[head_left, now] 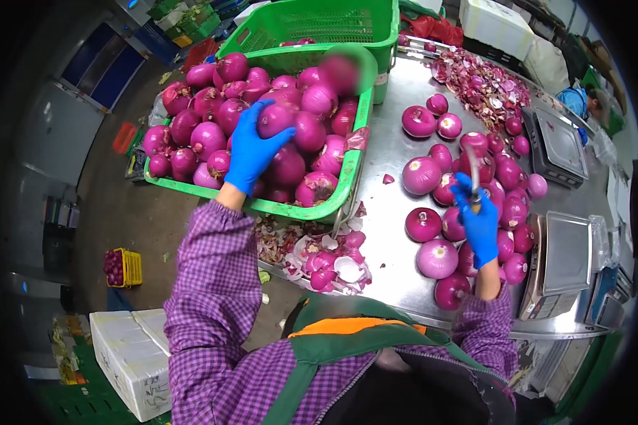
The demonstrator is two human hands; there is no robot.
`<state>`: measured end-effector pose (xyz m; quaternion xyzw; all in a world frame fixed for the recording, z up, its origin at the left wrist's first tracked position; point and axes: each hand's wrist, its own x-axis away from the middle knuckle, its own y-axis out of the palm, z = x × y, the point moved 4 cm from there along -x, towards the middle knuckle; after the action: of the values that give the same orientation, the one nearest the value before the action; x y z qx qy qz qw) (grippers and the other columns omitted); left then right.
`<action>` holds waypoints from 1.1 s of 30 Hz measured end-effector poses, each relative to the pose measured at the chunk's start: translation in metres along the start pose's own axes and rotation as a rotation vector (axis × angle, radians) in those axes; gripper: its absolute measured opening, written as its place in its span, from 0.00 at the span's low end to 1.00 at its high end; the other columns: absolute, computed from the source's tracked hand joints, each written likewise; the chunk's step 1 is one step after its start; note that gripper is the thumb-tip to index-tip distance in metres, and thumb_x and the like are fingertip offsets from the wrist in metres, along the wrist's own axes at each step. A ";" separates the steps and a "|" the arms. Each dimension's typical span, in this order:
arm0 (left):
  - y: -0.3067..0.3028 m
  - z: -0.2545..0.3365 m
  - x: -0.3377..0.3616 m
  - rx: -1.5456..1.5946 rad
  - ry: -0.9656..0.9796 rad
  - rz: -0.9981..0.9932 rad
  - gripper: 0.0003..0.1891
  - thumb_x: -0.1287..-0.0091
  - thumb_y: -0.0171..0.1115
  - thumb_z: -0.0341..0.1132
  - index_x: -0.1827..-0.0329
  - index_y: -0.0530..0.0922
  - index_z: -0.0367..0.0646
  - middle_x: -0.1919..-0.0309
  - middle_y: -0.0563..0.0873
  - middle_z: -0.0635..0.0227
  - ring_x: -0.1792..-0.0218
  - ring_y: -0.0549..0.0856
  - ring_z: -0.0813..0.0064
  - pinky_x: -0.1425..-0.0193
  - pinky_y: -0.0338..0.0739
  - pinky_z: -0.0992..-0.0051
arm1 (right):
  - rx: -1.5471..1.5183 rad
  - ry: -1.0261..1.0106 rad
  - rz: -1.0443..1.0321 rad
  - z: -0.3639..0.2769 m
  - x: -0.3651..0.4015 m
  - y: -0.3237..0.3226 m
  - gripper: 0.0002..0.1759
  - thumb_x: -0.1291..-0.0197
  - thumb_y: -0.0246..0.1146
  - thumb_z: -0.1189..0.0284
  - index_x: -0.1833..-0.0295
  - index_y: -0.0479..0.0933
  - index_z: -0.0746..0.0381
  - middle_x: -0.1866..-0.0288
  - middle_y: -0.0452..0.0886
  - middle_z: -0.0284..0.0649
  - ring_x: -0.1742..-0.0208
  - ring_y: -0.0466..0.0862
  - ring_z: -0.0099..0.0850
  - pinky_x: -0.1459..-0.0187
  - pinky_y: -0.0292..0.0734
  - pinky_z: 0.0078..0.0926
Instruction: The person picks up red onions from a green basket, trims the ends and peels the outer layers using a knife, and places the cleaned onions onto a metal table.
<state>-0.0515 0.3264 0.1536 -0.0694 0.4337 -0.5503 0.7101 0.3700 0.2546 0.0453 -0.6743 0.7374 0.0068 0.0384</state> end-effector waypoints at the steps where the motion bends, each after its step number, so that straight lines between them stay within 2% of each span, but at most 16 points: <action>1: -0.009 0.009 0.006 0.207 -0.052 -0.016 0.34 0.48 0.76 0.32 0.37 0.71 0.40 0.43 0.78 0.64 0.43 0.77 0.71 0.37 0.73 0.71 | 0.011 -0.106 -0.060 -0.015 0.010 0.024 0.23 0.39 0.60 0.85 0.37 0.72 0.66 0.43 0.80 0.39 0.48 0.81 0.25 0.48 0.77 0.20; 2: -0.023 0.030 0.015 0.198 -0.057 -0.005 0.34 0.48 0.76 0.32 0.37 0.71 0.40 0.43 0.78 0.64 0.43 0.77 0.71 0.37 0.73 0.71 | -0.065 -0.189 -0.109 -0.020 0.019 0.043 0.25 0.41 0.60 0.87 0.37 0.72 0.65 0.43 0.80 0.40 0.48 0.82 0.26 0.48 0.76 0.20; 4: -0.042 0.063 0.047 0.552 -0.339 -0.150 0.36 0.51 0.76 0.30 0.36 0.70 0.40 0.42 0.76 0.65 0.43 0.77 0.71 0.37 0.73 0.72 | 0.009 -0.203 -0.233 -0.052 0.038 0.083 0.26 0.42 0.60 0.88 0.37 0.72 0.65 0.46 0.82 0.39 0.48 0.83 0.26 0.49 0.78 0.21; 6: -0.055 0.068 0.084 0.467 -0.299 -0.129 0.38 0.53 0.76 0.27 0.36 0.69 0.40 0.41 0.75 0.65 0.43 0.77 0.71 0.37 0.73 0.72 | 0.080 -0.355 -0.332 -0.078 0.053 0.122 0.30 0.46 0.61 0.88 0.36 0.73 0.60 0.49 0.84 0.39 0.52 0.85 0.25 0.53 0.79 0.22; 8: -0.060 0.078 0.121 0.599 -0.471 -0.146 0.39 0.55 0.77 0.25 0.37 0.69 0.38 0.43 0.75 0.63 0.44 0.78 0.72 0.38 0.74 0.72 | 0.273 -0.557 -0.349 -0.091 0.069 0.156 0.36 0.54 0.66 0.84 0.36 0.73 0.52 0.54 0.83 0.39 0.58 0.86 0.35 0.59 0.81 0.27; 10: -0.061 0.085 0.149 0.643 -0.501 -0.112 0.38 0.57 0.81 0.29 0.41 0.71 0.39 0.47 0.78 0.62 0.47 0.80 0.72 0.42 0.78 0.72 | 0.378 -0.616 -0.443 -0.104 0.085 0.183 0.36 0.53 0.65 0.80 0.34 0.71 0.51 0.54 0.83 0.36 0.61 0.85 0.37 0.63 0.80 0.30; 14: -0.068 0.095 0.190 0.382 -0.488 -0.111 0.37 0.58 0.82 0.33 0.42 0.73 0.38 0.50 0.81 0.63 0.49 0.82 0.73 0.43 0.78 0.72 | 0.500 -0.727 -0.602 -0.106 0.106 0.215 0.36 0.49 0.62 0.75 0.31 0.67 0.51 0.56 0.79 0.36 0.65 0.84 0.35 0.70 0.77 0.33; 16: -0.070 0.100 0.205 0.416 -0.525 -0.069 0.38 0.57 0.81 0.29 0.41 0.73 0.34 0.48 0.81 0.62 0.48 0.81 0.71 0.40 0.77 0.70 | 0.604 -0.813 -0.619 -0.107 0.115 0.222 0.35 0.49 0.63 0.74 0.32 0.67 0.53 0.57 0.79 0.37 0.64 0.84 0.35 0.70 0.77 0.34; 17: -0.070 0.101 0.211 0.421 -0.519 -0.069 0.38 0.57 0.81 0.29 0.41 0.72 0.34 0.48 0.81 0.62 0.48 0.81 0.71 0.40 0.77 0.70 | 0.563 -0.782 -0.609 -0.108 0.118 0.224 0.41 0.54 0.66 0.78 0.30 0.66 0.46 0.53 0.80 0.36 0.64 0.84 0.41 0.69 0.78 0.34; 18: -0.071 0.103 0.215 0.426 -0.512 -0.070 0.38 0.58 0.81 0.28 0.41 0.72 0.33 0.47 0.80 0.62 0.48 0.82 0.71 0.40 0.77 0.70 | 0.563 -0.781 -0.615 -0.107 0.121 0.225 0.41 0.54 0.66 0.78 0.30 0.66 0.46 0.53 0.80 0.36 0.64 0.84 0.41 0.69 0.78 0.34; 21: -0.073 0.111 0.222 0.421 -0.499 -0.050 0.37 0.58 0.82 0.32 0.42 0.74 0.36 0.48 0.81 0.63 0.48 0.81 0.73 0.42 0.78 0.72 | 0.623 -0.851 -0.642 -0.099 0.125 0.224 0.33 0.49 0.62 0.74 0.33 0.68 0.53 0.56 0.79 0.39 0.64 0.84 0.37 0.68 0.78 0.34; 23: -0.073 0.114 0.230 0.506 -0.518 -0.028 0.36 0.57 0.81 0.31 0.42 0.74 0.36 0.48 0.81 0.63 0.48 0.81 0.73 0.42 0.78 0.71 | 0.452 -0.730 -0.615 -0.072 0.115 0.215 0.33 0.50 0.61 0.77 0.34 0.69 0.54 0.55 0.79 0.40 0.64 0.84 0.38 0.67 0.79 0.33; 24: -0.074 0.116 0.233 0.587 -0.532 -0.005 0.36 0.57 0.81 0.30 0.42 0.74 0.37 0.48 0.80 0.63 0.48 0.81 0.73 0.42 0.78 0.71 | 0.630 -0.776 -0.504 -0.061 0.104 0.208 0.35 0.52 0.62 0.79 0.34 0.69 0.53 0.54 0.80 0.40 0.62 0.84 0.38 0.66 0.79 0.31; 27: -0.074 0.108 0.236 0.610 -0.600 0.014 0.36 0.55 0.79 0.26 0.40 0.72 0.37 0.46 0.78 0.63 0.47 0.80 0.73 0.41 0.78 0.71 | 0.694 -0.715 -0.491 -0.052 0.108 0.196 0.36 0.54 0.63 0.79 0.34 0.70 0.51 0.54 0.81 0.39 0.61 0.84 0.38 0.66 0.79 0.31; 29: -0.070 0.105 0.243 0.697 -0.686 0.022 0.36 0.54 0.78 0.25 0.39 0.71 0.37 0.45 0.78 0.63 0.46 0.80 0.72 0.41 0.78 0.71 | 0.406 -0.623 -0.526 -0.059 0.118 0.195 0.35 0.52 0.64 0.78 0.34 0.71 0.49 0.54 0.82 0.38 0.60 0.84 0.37 0.62 0.80 0.28; 33: -0.048 0.075 0.269 1.522 -0.790 0.248 0.33 0.35 0.63 0.36 0.29 0.59 0.39 0.34 0.68 0.52 0.35 0.71 0.54 0.33 0.72 0.55 | 0.187 -0.468 -0.567 -0.047 0.121 0.201 0.30 0.45 0.65 0.77 0.34 0.71 0.55 0.55 0.83 0.37 0.61 0.85 0.30 0.57 0.79 0.24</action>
<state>-0.0296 0.0530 0.0824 0.2863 -0.3266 -0.5451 0.7171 0.1572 0.1500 0.0761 -0.8255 0.4901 0.0824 0.2675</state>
